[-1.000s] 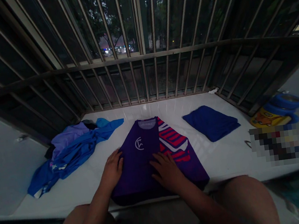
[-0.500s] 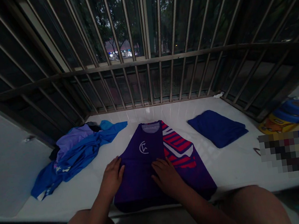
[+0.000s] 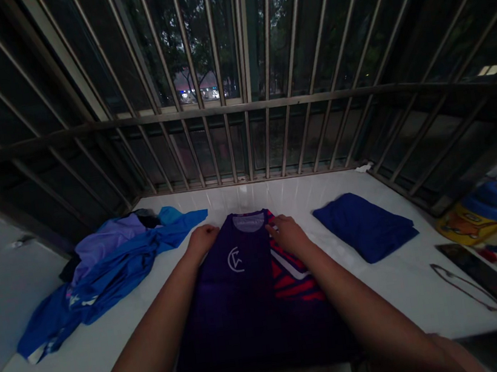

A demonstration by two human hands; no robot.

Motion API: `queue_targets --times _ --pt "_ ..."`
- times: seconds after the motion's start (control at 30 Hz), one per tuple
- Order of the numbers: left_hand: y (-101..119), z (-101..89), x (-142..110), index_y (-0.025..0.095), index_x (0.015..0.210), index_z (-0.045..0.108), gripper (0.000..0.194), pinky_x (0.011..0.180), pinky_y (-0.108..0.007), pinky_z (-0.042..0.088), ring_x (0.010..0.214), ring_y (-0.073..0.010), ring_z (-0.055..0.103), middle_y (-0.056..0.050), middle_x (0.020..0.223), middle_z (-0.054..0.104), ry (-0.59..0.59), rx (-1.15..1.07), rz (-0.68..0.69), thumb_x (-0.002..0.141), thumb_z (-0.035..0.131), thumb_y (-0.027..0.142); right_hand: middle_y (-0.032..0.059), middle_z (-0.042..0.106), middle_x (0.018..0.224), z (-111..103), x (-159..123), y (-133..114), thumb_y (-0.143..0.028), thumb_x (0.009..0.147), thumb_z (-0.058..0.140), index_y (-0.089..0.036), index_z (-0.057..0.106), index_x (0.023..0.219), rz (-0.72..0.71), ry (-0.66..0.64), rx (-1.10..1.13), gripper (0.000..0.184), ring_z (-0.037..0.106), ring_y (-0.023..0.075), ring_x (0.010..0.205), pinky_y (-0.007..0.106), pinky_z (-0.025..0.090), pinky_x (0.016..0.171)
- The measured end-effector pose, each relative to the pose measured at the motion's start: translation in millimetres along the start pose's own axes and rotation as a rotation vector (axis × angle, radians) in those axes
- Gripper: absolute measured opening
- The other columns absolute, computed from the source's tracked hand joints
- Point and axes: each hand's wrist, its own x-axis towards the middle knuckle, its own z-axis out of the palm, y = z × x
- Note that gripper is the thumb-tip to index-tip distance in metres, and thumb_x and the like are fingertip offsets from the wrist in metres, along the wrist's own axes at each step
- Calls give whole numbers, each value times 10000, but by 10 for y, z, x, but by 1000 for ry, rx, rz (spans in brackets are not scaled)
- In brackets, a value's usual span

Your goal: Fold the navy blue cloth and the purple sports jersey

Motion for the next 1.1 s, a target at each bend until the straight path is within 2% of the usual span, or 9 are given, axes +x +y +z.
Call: queue_targets --times 0.1,0.23,0.37,0.5,0.63,0.77,0.83,0.97,1.1 --pt "195 162 521 191 803 803 342 811 -329 546 985 -306 795 -133 935 849 -16 -9 -54 974 664 453 180 756 1355 20 518 165 -457 1161 435 -151 783 1287 36 -16 -19 480 655 277 1316 386 430 1167" --pt "314 376 918 202 676 763 386 804 -365 554 958 -350 793 -168 850 826 -28 -11 -98 878 776 531 157 808 1243 186 919 263 -496 1170 409 -170 825 1185 42 -71 -27 529 703 265 1250 357 463 1103" --pt "320 470 1067 222 705 762 229 791 -307 542 925 -279 774 -88 807 813 -42 -48 -53 776 850 421 154 832 1114 313 1058 306 -503 1168 424 -166 848 1040 37 -106 7 557 763 252 1084 320 512 967" --pt "291 355 1005 193 842 771 183 759 -280 535 835 -215 730 -46 808 787 -61 -130 37 852 756 376 135 816 1255 213 969 342 -408 1180 391 -176 833 1178 -58 -41 110 499 731 236 1212 317 500 1054" --pt "194 53 540 196 1029 750 215 804 -288 541 872 -196 685 -33 942 771 -54 -206 163 914 688 367 79 758 1428 -71 512 381 -376 1161 420 -239 806 1295 -186 24 223 431 649 229 1371 382 449 1203" --pt "7 -258 -389 240 1034 746 258 784 -308 551 925 -214 669 -44 1017 730 -5 -291 375 976 673 480 66 766 1411 -334 -323 446 -440 1124 487 -298 807 1309 -380 17 340 396 651 266 1370 495 483 1202" --pt "-96 -310 -914 271 1023 762 250 835 -338 577 1006 -236 680 -60 1085 719 23 -302 437 1004 669 502 51 757 1434 -367 -789 483 -460 1111 494 -330 787 1357 -431 -25 349 404 625 288 1414 551 469 1223" --pt "-278 -86 -1748 324 1010 799 245 990 -425 597 1109 -276 704 -74 1143 741 12 -233 429 1049 618 483 1 721 1505 -134 -1565 509 -403 1098 530 -362 722 1464 -398 -149 198 415 552 285 1502 554 411 1289" --pt "-381 282 -2105 318 1010 816 285 928 -451 620 1051 -287 739 -84 1138 788 -37 -87 427 1068 549 397 12 705 1531 211 -1949 465 -292 1062 594 -317 714 1483 -357 -226 70 439 555 297 1505 554 385 1316"
